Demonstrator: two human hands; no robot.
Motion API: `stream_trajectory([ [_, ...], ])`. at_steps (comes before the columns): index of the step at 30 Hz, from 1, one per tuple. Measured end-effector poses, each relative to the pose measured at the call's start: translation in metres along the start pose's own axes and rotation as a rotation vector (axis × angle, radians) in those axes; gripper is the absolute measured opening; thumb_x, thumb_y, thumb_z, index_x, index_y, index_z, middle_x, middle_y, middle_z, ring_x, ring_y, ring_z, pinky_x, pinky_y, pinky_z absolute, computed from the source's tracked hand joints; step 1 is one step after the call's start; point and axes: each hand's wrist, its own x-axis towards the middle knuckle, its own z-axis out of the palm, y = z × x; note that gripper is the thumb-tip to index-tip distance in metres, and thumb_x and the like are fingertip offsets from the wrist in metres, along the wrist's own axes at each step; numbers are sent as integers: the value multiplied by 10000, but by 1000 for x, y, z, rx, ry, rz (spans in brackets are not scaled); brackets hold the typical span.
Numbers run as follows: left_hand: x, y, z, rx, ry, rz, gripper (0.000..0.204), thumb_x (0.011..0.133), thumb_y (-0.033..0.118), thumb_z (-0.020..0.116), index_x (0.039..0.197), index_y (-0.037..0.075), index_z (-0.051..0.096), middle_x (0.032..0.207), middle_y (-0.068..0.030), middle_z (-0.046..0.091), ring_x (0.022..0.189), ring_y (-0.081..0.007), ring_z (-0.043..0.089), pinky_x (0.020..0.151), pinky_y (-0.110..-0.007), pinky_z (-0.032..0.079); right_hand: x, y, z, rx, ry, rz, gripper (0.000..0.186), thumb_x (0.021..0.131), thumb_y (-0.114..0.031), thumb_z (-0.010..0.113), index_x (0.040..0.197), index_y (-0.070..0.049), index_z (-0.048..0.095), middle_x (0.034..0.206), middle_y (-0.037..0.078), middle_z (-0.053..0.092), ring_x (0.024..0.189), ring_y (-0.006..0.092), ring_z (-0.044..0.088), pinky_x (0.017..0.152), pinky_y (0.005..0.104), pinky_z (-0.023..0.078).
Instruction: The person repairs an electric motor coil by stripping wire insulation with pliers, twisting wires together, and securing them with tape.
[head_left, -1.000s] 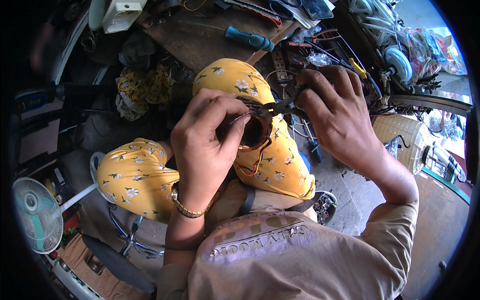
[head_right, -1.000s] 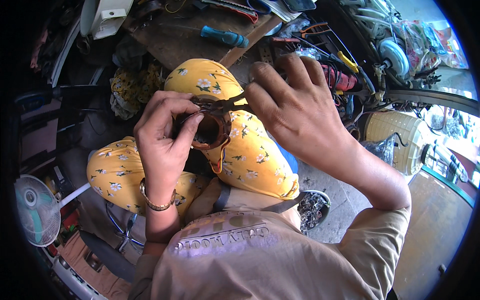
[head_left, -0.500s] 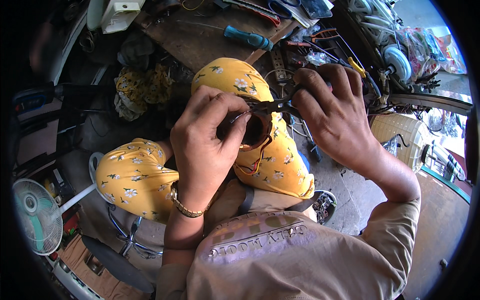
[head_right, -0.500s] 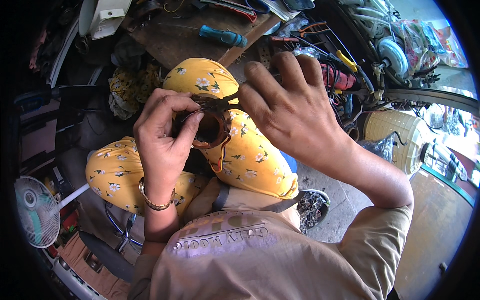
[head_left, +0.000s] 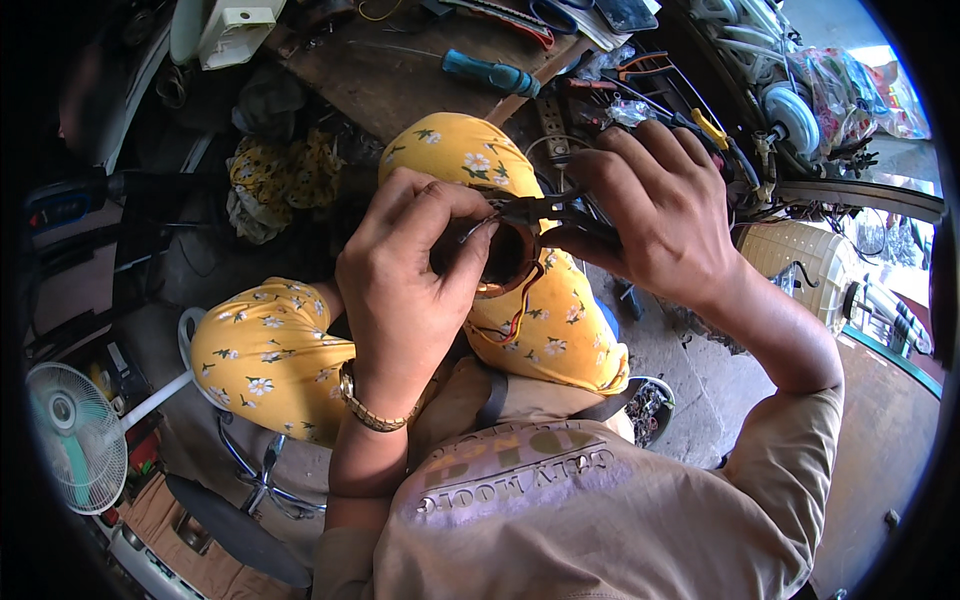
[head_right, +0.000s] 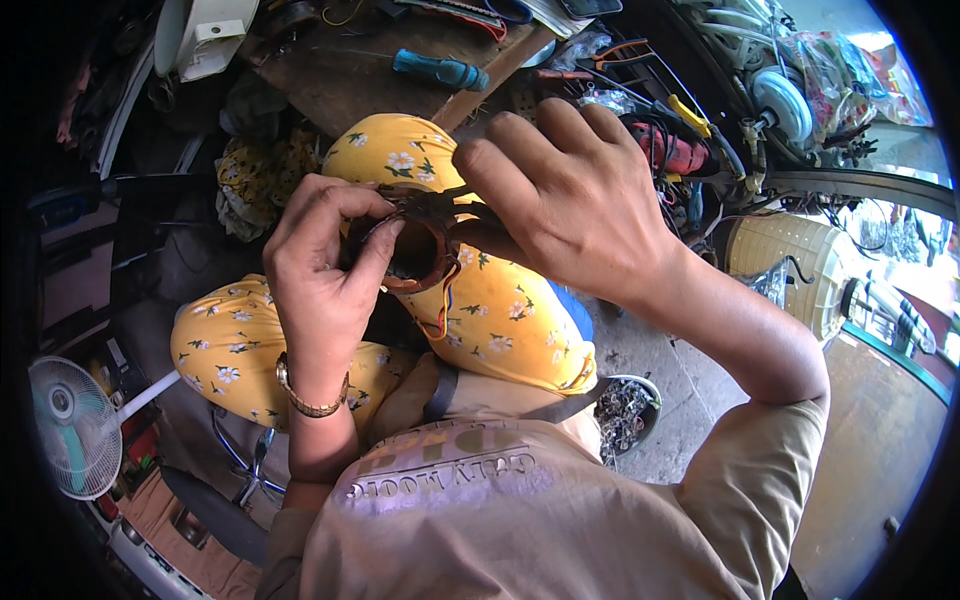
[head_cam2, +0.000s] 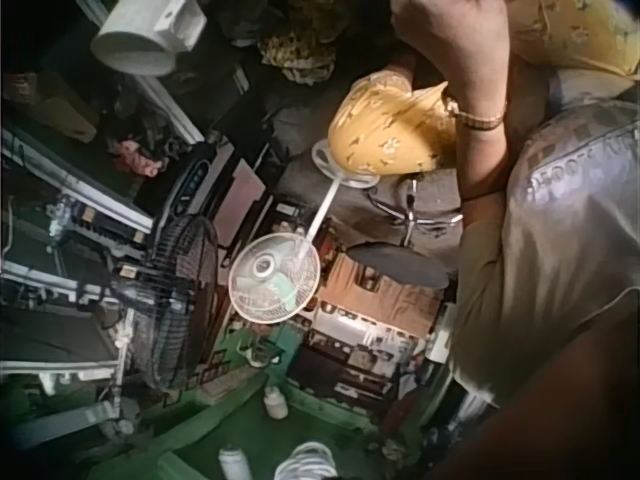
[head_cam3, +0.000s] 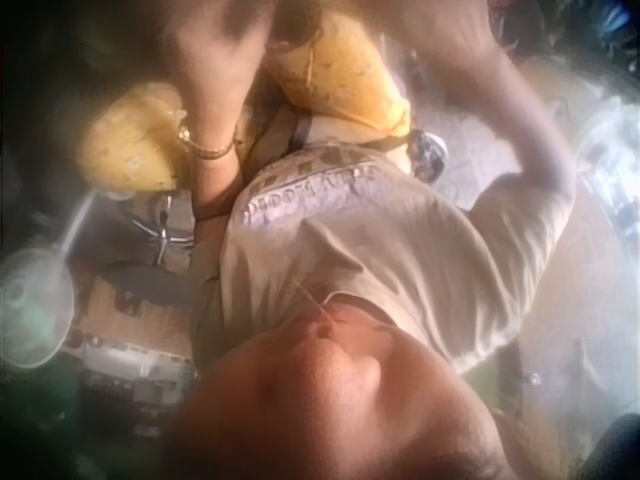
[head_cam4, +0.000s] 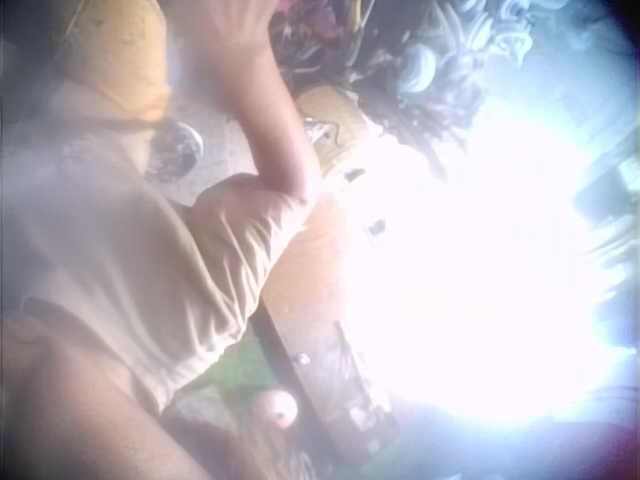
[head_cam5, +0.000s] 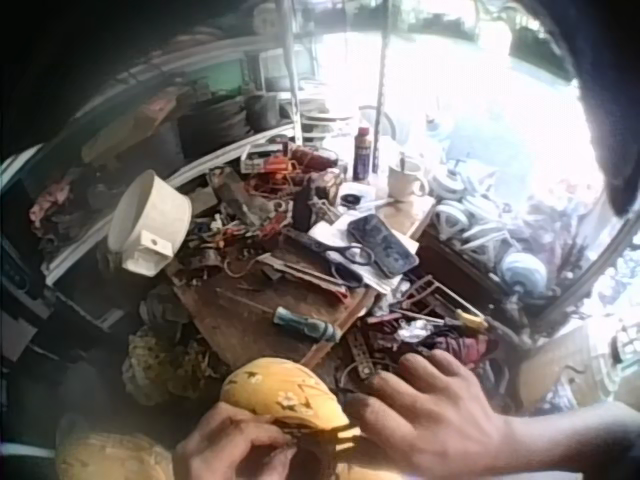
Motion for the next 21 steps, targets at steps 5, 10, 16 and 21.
stream_trajectory([
  [5, -1, -1, 1, 15, -6, 19, 174, 731, -32, 756, 862, 49, 674, 831, -83, 632, 755, -279, 669, 655, -367, 521, 0, 11, 10, -8, 90, -93, 342, 729, -438, 749, 885, -160, 623, 835, -5, 521, 748, 184, 540, 608, 330, 446],
  [10, -1, 0, 0, 7, -2, 44, 148, 734, -12, 764, 840, 43, 677, 838, -100, 653, 802, -290, 683, 700, -370, 538, 4, 16, 14, -14, 107, -143, 330, 712, -439, 750, 875, -173, 642, 814, -18, 512, 708, 170, 536, 583, 314, 462],
  [16, 0, -5, -1, -27, -6, 47, 109, 777, 5, 760, 843, 26, 676, 821, -110, 651, 811, -291, 683, 709, -369, 536, 8, 25, 20, 18, 110, -211, 323, 707, -409, 782, 899, -183, 655, 898, -13, 598, 697, 182, 595, 534, 340, 490],
  [21, 4, -11, -2, -108, -62, -11, 78, 814, -2, 739, 850, 4, 669, 811, -110, 644, 731, -265, 644, 666, -332, 495, 9, 34, 29, 124, 82, -204, 353, 730, -412, 789, 927, -153, 653, 945, 14, 650, 730, 244, 657, 574, 387, 517],
])
